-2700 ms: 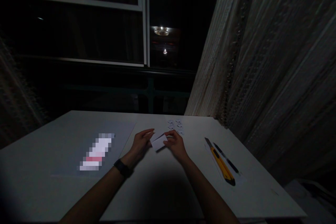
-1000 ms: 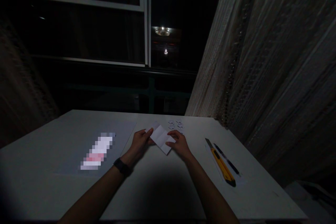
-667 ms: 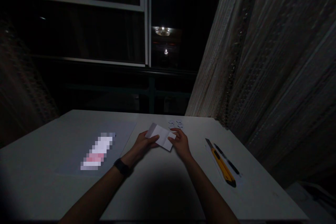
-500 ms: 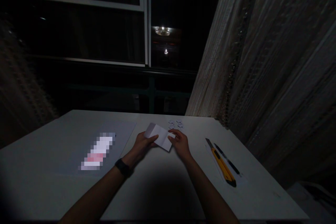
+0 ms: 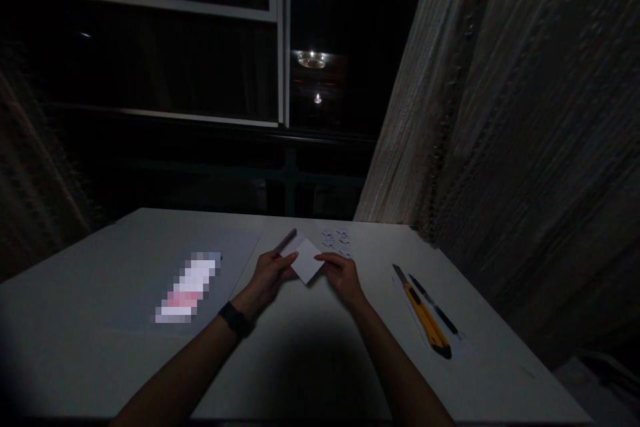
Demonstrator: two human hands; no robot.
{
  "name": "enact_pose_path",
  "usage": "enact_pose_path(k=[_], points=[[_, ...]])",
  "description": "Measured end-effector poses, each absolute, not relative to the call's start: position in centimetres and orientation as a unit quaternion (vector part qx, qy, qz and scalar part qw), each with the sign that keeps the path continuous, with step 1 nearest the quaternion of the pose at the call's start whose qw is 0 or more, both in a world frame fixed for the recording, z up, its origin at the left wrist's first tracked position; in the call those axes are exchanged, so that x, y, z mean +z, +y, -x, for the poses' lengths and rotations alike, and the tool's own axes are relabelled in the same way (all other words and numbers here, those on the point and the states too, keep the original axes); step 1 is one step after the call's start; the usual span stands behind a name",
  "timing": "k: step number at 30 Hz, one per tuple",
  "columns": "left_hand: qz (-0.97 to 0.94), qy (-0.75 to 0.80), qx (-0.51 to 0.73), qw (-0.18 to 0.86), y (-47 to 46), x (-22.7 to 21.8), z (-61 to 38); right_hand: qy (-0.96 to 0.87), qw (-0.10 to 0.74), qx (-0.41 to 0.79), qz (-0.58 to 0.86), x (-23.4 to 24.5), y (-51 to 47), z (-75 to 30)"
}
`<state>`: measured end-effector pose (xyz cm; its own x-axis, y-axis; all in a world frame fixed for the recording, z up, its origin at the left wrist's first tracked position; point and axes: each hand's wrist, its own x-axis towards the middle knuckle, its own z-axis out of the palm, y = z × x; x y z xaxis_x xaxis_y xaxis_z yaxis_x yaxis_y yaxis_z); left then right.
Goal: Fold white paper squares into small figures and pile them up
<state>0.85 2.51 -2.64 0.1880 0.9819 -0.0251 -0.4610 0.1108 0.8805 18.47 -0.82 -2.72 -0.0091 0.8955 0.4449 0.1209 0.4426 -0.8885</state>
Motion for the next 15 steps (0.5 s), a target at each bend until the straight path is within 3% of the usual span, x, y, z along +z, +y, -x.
enact_pose_path(k=[4,12,15], points=[[-0.387,0.345,0.556,0.65,2.8,-2.8,-0.9,-0.629,0.567,0.321,0.425,-3.0,-0.7,-18.3],[-0.411,0.335,0.527,0.664,2.2,-2.5,-0.8,-0.45,0.628,0.512,0.376,-3.8,-0.3,-17.8],[-0.426,0.314,0.491,0.692,2.0,-2.3,-0.8,-0.413,0.608,0.575,0.359,-4.3,-0.1,-17.5]])
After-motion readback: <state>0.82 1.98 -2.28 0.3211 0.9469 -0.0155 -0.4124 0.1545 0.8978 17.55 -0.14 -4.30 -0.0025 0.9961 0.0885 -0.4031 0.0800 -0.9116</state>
